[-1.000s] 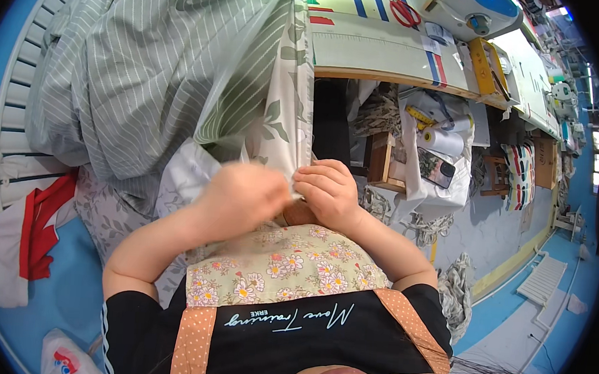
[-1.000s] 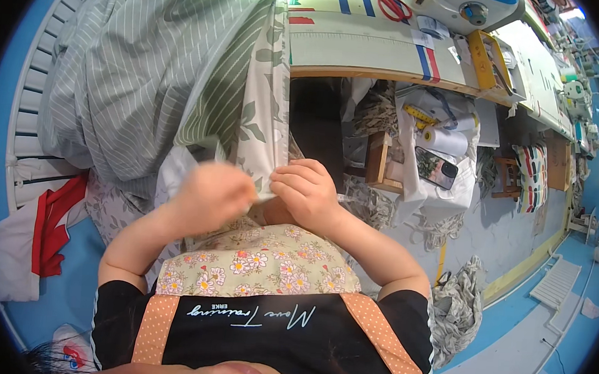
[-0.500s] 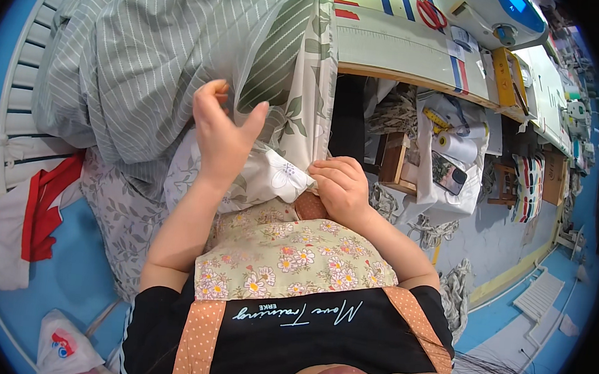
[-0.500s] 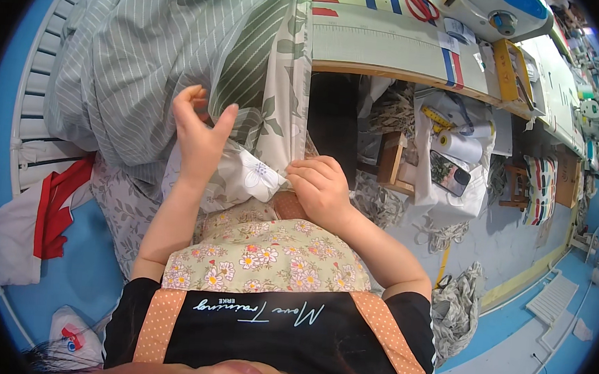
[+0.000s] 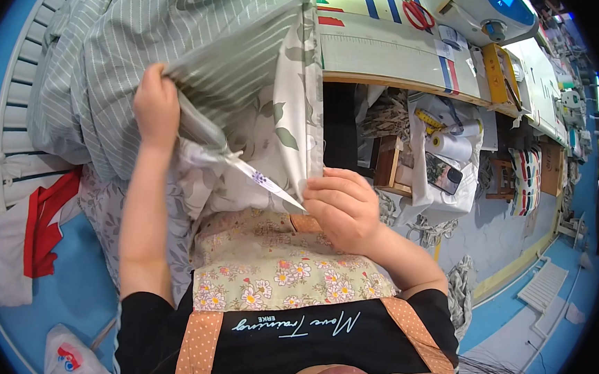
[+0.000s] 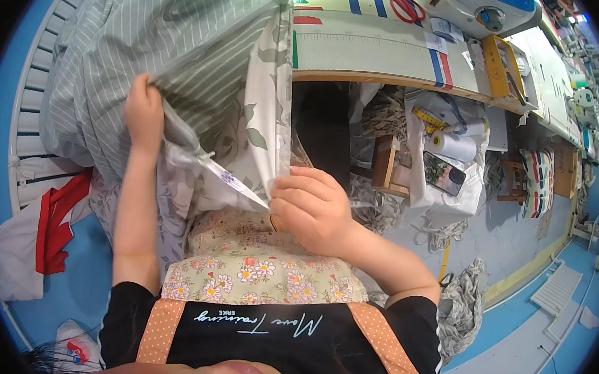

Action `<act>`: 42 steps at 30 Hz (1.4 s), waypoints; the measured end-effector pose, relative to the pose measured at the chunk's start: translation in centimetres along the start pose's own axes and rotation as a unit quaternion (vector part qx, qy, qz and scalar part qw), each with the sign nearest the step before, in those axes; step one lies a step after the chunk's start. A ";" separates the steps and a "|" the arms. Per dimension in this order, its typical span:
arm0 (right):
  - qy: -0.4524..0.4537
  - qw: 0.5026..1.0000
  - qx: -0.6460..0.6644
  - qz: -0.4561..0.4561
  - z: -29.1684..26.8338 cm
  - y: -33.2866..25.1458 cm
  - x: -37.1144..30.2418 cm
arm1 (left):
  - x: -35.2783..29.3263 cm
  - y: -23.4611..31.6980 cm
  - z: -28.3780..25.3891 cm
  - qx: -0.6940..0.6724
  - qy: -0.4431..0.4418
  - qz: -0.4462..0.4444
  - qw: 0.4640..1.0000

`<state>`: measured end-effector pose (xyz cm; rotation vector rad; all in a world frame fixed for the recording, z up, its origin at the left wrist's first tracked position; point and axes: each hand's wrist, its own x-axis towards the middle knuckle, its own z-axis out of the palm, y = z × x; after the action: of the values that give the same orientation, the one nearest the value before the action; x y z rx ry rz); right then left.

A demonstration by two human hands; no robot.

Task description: Sewing a fabric pillowcase using an industrial sewing machine.

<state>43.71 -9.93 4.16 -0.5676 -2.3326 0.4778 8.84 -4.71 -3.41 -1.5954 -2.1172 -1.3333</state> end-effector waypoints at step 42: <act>0.011 0.997 0.015 0.073 4.9 2.6 -3.6 | -9.8 2.5 -2.8 -0.015 -0.158 -0.189 0.969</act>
<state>43.44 -10.52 -2.39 -0.7282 -2.2690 0.5702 13.93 -13.43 -6.32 -1.5561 -2.7168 -1.2835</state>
